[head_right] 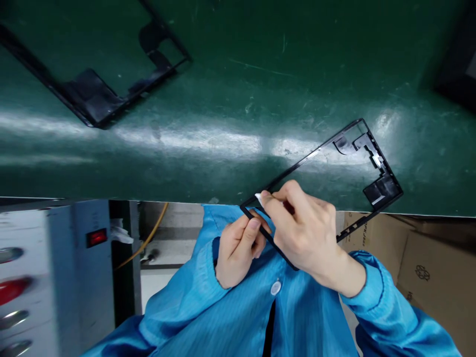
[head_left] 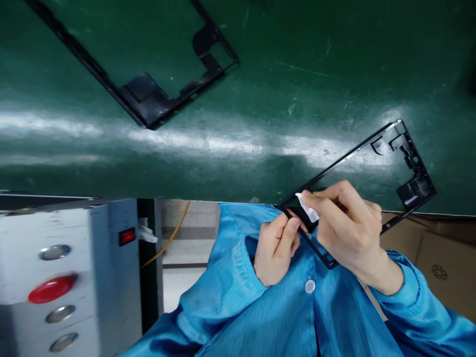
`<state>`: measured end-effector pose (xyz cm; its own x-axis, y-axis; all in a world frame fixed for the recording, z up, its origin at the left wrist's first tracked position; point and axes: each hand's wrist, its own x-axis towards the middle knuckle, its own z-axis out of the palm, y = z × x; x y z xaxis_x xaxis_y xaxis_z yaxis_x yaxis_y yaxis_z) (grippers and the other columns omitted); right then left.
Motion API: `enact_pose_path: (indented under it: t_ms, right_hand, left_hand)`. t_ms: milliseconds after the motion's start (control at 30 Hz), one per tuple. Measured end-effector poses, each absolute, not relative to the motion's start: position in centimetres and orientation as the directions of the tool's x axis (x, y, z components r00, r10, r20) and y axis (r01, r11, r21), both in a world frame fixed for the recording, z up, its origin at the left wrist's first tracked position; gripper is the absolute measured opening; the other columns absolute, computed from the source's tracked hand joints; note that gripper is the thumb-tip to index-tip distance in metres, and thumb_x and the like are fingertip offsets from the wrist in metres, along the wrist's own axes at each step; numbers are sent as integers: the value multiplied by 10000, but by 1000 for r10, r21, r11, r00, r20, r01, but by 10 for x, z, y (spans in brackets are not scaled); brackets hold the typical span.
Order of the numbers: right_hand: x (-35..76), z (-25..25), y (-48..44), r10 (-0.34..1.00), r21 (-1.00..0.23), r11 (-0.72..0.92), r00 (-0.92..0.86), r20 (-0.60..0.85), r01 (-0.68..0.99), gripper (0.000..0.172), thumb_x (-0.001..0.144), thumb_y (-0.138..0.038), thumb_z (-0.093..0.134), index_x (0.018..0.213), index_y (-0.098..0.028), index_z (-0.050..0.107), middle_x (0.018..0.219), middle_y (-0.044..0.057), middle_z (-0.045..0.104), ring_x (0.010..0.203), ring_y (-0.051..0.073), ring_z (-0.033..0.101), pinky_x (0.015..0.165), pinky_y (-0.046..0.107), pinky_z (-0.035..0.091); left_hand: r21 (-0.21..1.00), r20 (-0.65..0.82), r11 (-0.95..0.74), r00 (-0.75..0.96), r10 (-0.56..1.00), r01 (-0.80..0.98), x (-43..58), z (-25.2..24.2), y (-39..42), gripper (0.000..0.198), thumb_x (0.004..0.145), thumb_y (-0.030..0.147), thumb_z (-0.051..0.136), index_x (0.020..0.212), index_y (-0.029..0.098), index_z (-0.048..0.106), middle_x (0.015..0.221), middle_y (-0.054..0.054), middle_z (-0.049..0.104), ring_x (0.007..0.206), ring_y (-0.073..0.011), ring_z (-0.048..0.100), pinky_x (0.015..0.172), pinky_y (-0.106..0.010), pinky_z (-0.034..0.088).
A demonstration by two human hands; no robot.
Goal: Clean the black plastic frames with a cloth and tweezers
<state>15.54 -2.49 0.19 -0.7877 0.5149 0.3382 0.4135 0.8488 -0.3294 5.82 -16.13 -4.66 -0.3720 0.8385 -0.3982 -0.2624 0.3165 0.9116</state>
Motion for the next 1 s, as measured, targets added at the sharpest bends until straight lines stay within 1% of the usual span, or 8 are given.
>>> enact_pose_path:
  t_ms: [200, 267, 400, 500, 667, 767, 900, 1000]
  right_hand:
    - [153, 1, -32, 461, -364, 870, -808, 366, 332, 232, 1013, -45, 636, 830, -153, 730, 776, 16, 684, 607, 88, 552, 575, 250, 399]
    - [154, 1, -32, 457, -360, 873, -809, 369, 329, 199, 1006, -46, 652, 860, -151, 738, 792, 20, 698, 614, 94, 563, 578, 261, 402]
    - [159, 0, -25, 489, -304, 868, -785, 380, 393, 156, 1021, -74, 642, 980, -174, 755, 833, 13, 714, 622, 87, 571, 560, 259, 389]
    - [161, -1, -17, 516, -276, 856, -759, 398, 438, 183, 1018, -61, 632, 961, -189, 749, 818, 2, 709, 601, 75, 559, 529, 256, 369]
    - [160, -2, -18, 528, -318, 846, -752, 395, 428, 193, 1009, -45, 627, 991, -193, 749, 829, -2, 713, 606, 70, 580, 514, 256, 361]
    - [157, -2, -25, 524, -351, 842, -774, 356, 409, 190, 1028, -73, 610, 991, -192, 754, 837, 3, 715, 618, 75, 580, 538, 250, 388]
    - [153, -1, -32, 479, -376, 858, -810, 339, 350, 173, 1040, -99, 621, 943, -172, 744, 822, 3, 697, 629, 77, 573, 572, 239, 421]
    - [154, -1, -32, 456, -384, 865, -823, 339, 321, 150, 1035, -92, 635, 962, -159, 747, 829, 7, 697, 637, 83, 574, 575, 245, 418]
  left_hand:
    - [899, -419, 320, -376, 827, -299, 63, -50, -163, 513, 1111, 603, 438, 763, 229, 491, 457, 85, 488, 380, -83, 418, 452, -248, 341]
    - [896, -425, 322, -377, 823, -306, 63, -49, -163, 514, 1109, 604, 440, 761, 229, 487, 455, 85, 486, 380, -83, 416, 449, -247, 339]
    - [896, -424, 321, -377, 823, -307, 61, -47, -162, 513, 1108, 613, 436, 824, 208, 568, 437, 97, 464, 362, -80, 407, 448, -243, 338]
    - [896, -424, 321, -379, 823, -306, 60, -46, -162, 515, 1108, 614, 438, 848, 200, 601, 436, 99, 459, 360, -79, 401, 447, -240, 340]
    - [898, -421, 319, -385, 821, -303, 61, -46, -161, 525, 1102, 628, 440, 850, 201, 612, 438, 97, 458, 367, -82, 405, 449, -242, 342]
    - [896, -427, 325, -387, 818, -302, 62, -46, -161, 529, 1098, 635, 444, 813, 210, 580, 444, 91, 466, 375, -83, 410, 449, -247, 339]
    - [891, -437, 333, -386, 812, -308, 63, -47, -160, 549, 1092, 643, 448, 729, 233, 477, 447, 78, 477, 372, -84, 406, 427, -259, 313]
    - [889, -440, 334, -384, 812, -313, 64, -47, -160, 551, 1090, 649, 447, 722, 239, 460, 448, 76, 476, 376, -88, 409, 429, -270, 316]
